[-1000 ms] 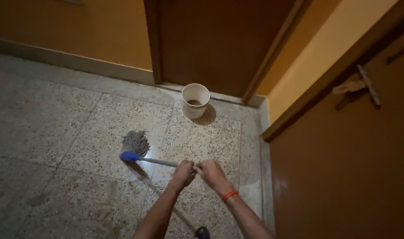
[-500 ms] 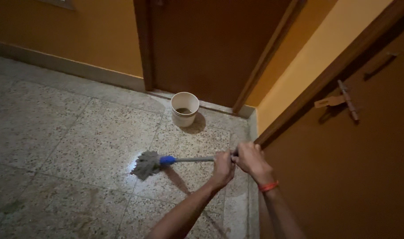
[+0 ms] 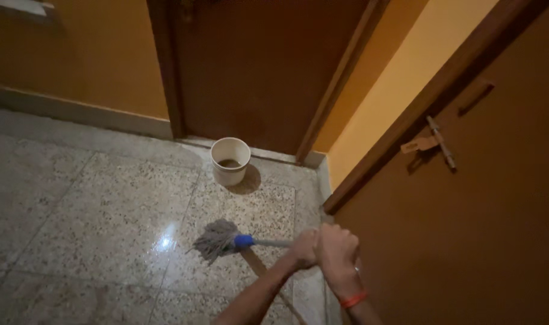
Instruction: The person mops the floor in a hallway using a mop and a bucket of water, moving the mop back and forth across the tiled surface.
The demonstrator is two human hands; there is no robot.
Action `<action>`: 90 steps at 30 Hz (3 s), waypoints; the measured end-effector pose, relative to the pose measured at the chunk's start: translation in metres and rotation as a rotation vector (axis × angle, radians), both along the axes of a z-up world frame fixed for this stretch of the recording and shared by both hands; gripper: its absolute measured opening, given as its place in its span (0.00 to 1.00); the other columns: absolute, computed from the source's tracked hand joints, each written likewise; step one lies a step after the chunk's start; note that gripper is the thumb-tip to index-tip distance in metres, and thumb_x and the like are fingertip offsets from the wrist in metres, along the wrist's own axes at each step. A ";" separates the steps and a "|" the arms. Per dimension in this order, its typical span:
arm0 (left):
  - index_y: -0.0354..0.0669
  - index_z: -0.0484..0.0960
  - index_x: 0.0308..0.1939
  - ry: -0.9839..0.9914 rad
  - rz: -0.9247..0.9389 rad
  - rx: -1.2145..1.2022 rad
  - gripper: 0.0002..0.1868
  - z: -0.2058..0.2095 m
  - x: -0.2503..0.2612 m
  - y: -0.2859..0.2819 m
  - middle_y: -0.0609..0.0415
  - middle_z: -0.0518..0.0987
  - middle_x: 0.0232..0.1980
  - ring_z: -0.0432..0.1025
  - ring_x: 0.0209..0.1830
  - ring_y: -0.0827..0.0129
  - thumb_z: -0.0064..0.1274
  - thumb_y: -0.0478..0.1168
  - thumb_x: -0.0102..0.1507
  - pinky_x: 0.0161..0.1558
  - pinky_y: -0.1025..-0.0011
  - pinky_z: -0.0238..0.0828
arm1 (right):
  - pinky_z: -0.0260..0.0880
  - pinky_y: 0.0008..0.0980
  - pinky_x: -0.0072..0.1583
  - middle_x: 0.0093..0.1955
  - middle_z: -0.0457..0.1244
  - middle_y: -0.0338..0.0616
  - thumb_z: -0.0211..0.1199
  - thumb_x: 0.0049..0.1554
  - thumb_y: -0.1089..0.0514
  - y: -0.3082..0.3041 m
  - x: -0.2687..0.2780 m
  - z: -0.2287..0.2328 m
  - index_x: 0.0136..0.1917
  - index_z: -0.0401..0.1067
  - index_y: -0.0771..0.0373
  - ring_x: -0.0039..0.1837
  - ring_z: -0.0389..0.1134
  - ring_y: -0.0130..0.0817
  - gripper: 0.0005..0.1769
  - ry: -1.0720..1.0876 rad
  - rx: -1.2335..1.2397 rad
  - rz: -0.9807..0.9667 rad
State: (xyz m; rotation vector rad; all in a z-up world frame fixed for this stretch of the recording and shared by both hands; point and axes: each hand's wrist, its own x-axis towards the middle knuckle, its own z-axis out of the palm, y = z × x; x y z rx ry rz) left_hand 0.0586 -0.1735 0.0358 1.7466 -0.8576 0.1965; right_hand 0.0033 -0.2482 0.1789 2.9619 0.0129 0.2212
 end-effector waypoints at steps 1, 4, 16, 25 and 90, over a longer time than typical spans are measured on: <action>0.37 0.81 0.58 -0.090 0.029 0.112 0.30 -0.008 0.004 -0.006 0.33 0.80 0.57 0.72 0.57 0.37 0.52 0.57 0.64 0.57 0.47 0.67 | 0.72 0.40 0.34 0.29 0.68 0.51 0.58 0.60 0.49 -0.001 0.006 -0.008 0.32 0.78 0.57 0.33 0.74 0.42 0.20 -0.079 -0.030 -0.042; 0.34 0.76 0.61 0.025 -0.033 0.284 0.35 -0.021 0.017 -0.022 0.32 0.80 0.56 0.73 0.56 0.38 0.51 0.61 0.64 0.56 0.49 0.69 | 0.72 0.41 0.33 0.29 0.69 0.50 0.54 0.64 0.47 -0.012 0.013 -0.033 0.32 0.79 0.56 0.33 0.74 0.43 0.24 -0.168 -0.050 -0.144; 0.48 0.84 0.53 -0.124 -0.252 0.672 0.26 -0.040 -0.011 -0.014 0.38 0.85 0.48 0.79 0.49 0.44 0.43 0.61 0.67 0.51 0.53 0.76 | 0.76 0.51 0.46 0.39 0.72 0.51 0.50 0.64 0.42 0.000 -0.009 -0.058 0.39 0.82 0.58 0.43 0.77 0.51 0.26 -0.026 0.088 -0.571; 0.45 0.87 0.41 0.235 -0.366 0.675 0.23 -0.099 -0.041 0.067 0.37 0.83 0.44 0.78 0.44 0.41 0.52 0.58 0.56 0.46 0.52 0.76 | 0.73 0.57 0.60 0.49 0.72 0.55 0.50 0.60 0.41 0.071 -0.037 -0.093 0.45 0.83 0.57 0.56 0.74 0.59 0.25 0.149 0.271 -0.743; 0.43 0.83 0.42 0.001 -0.045 0.307 0.14 -0.031 0.046 0.124 0.39 0.82 0.48 0.76 0.52 0.43 0.52 0.49 0.65 0.58 0.52 0.74 | 0.74 0.52 0.60 0.57 0.70 0.53 0.55 0.59 0.33 0.122 0.047 0.003 0.55 0.80 0.56 0.61 0.73 0.55 0.29 0.473 0.086 -0.505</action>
